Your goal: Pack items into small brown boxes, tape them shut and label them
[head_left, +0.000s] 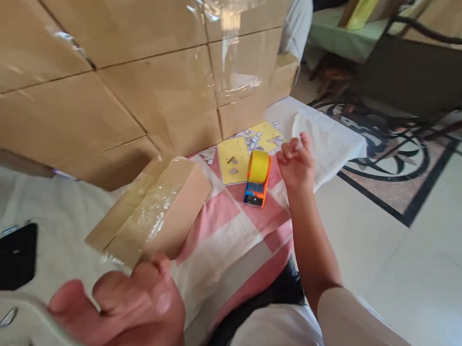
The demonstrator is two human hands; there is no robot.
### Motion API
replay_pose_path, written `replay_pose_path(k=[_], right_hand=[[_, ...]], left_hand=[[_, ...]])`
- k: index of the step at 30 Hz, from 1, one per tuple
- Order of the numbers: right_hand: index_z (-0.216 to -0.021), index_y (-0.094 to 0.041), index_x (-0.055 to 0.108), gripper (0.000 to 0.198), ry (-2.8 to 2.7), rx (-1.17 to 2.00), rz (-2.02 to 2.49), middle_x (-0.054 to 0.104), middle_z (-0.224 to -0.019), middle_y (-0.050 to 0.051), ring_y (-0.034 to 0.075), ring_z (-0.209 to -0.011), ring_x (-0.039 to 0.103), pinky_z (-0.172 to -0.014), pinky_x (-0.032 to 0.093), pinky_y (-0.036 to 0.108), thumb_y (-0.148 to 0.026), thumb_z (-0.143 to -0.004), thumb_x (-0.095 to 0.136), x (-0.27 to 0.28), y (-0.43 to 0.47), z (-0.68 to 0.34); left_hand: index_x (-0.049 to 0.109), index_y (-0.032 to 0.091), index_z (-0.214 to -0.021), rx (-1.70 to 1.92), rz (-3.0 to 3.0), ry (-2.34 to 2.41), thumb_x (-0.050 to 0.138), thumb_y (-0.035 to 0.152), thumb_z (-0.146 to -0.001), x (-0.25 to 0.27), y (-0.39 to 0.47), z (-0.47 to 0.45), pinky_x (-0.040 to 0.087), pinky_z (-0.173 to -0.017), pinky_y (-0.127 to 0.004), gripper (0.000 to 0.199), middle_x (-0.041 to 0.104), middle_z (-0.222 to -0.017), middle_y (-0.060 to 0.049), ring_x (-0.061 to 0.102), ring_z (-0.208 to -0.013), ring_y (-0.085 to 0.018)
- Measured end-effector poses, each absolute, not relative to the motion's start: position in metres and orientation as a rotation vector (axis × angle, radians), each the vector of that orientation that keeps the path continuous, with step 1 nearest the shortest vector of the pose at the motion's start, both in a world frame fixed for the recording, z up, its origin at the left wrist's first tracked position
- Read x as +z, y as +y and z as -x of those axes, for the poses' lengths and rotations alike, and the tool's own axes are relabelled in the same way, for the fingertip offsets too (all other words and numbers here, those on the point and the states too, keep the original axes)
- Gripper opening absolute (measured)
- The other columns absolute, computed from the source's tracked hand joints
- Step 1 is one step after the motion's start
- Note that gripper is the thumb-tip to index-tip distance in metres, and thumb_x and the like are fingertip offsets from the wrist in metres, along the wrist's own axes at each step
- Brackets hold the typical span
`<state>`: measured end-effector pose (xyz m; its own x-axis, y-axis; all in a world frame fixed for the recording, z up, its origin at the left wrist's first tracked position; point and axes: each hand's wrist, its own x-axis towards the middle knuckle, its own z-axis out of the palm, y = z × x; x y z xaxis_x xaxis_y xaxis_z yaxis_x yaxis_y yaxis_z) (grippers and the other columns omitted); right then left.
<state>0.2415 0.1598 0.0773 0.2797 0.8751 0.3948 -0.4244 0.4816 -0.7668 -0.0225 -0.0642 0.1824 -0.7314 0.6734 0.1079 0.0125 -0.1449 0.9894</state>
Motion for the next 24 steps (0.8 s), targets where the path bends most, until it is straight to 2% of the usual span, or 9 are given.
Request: replay_pose_path(k=[2,4,6,8,11,14,20,22,24], right_hand=[[-0.099,-0.036,0.066,0.021,-0.943,0.917,0.594,0.051,-0.079,-0.004,0.010,-0.057,0.040,-0.049,0.034,0.025,-0.046,-0.084,0.077,0.075,0.132,-0.232],[-0.096,-0.035,0.065,0.013,-0.975,0.922,0.602,0.048,-0.077,-0.004,0.010,-0.055,0.037,-0.049,0.033,0.025,-0.041,-0.089,0.073,0.078,0.106,-0.220],[-0.092,-0.033,0.065,0.011,-0.996,0.964,0.604,0.048,-0.077,-0.004,0.009,-0.054,0.039,-0.049,0.034,0.025,-0.036,-0.089,0.075,0.087,0.088,-0.204],[-0.090,-0.030,0.066,0.012,-1.016,1.002,0.622,0.051,-0.078,-0.003,0.010,-0.057,0.048,-0.051,0.039,0.025,-0.032,-0.089,0.078,0.098,0.081,-0.182],[-0.093,-0.028,0.068,0.011,-1.101,1.035,0.683,0.058,-0.080,-0.001,0.015,-0.075,0.065,-0.067,0.053,0.030,-0.029,-0.089,0.077,0.108,0.096,-0.140],[-0.092,-0.026,0.067,0.009,-1.154,1.164,0.666,0.056,-0.077,-0.002,0.016,-0.085,0.068,-0.083,0.057,0.035,-0.027,-0.088,0.075,0.102,0.128,-0.094],[-0.096,-0.027,0.067,0.012,-1.111,1.363,0.708,0.050,-0.073,-0.004,0.010,-0.066,0.052,-0.063,0.046,0.022,-0.024,-0.085,0.068,0.077,0.134,-0.055],[-0.098,-0.028,0.067,0.014,-1.128,1.360,0.700,0.050,-0.073,-0.004,0.010,-0.065,0.052,-0.063,0.046,0.022,-0.024,-0.085,0.069,0.076,0.116,-0.062],[-0.100,-0.027,0.067,0.015,-1.135,1.397,0.701,0.051,-0.073,-0.004,0.011,-0.069,0.056,-0.069,0.049,0.024,-0.025,-0.085,0.071,0.081,0.096,-0.072]], left_hand=[[0.074,0.068,-0.095,2.127,-0.647,1.561,0.053,0.075,-0.086,0.176,-0.077,0.032,0.021,-0.056,-0.039,0.023,0.022,-0.049,0.001,0.002,-0.052,-0.019],[0.078,0.049,-0.083,2.244,-0.592,1.428,0.064,0.066,-0.087,0.169,-0.081,0.048,0.018,-0.054,-0.037,0.022,0.016,-0.045,0.004,0.003,-0.050,-0.017],[0.070,0.032,-0.068,2.240,-0.631,1.354,0.072,0.057,-0.086,0.163,-0.082,0.065,0.021,-0.051,-0.034,0.031,0.018,-0.039,0.007,0.008,-0.045,-0.014],[0.053,0.023,-0.059,2.201,-0.672,1.288,0.074,0.053,-0.086,0.159,-0.082,0.077,0.026,-0.050,-0.031,0.045,0.020,-0.035,0.009,0.011,-0.041,-0.011],[0.044,0.020,-0.059,2.229,-0.647,1.213,0.077,0.049,-0.086,0.157,-0.082,0.081,0.030,-0.051,-0.026,0.052,0.019,-0.037,0.010,0.013,-0.041,-0.008],[0.045,0.019,-0.061,2.292,-0.630,1.189,0.079,0.047,-0.087,0.160,-0.082,0.078,0.033,-0.054,-0.024,0.051,0.018,-0.040,0.010,0.015,-0.043,-0.008],[0.039,0.019,-0.062,2.295,-0.666,1.177,0.075,0.046,-0.091,0.163,-0.081,0.086,0.036,-0.057,-0.024,0.054,0.016,-0.039,0.009,0.018,-0.042,-0.008],[0.040,0.019,-0.062,2.232,-0.807,1.191,0.077,0.046,-0.090,0.160,-0.081,0.095,0.035,-0.056,-0.024,0.054,0.018,-0.038,0.010,0.021,-0.040,-0.007],[0.047,0.019,-0.065,2.164,-1.040,1.295,0.079,0.041,-0.089,0.154,-0.082,0.106,0.033,-0.054,-0.025,0.045,0.029,-0.039,0.010,0.028,-0.040,-0.007]])
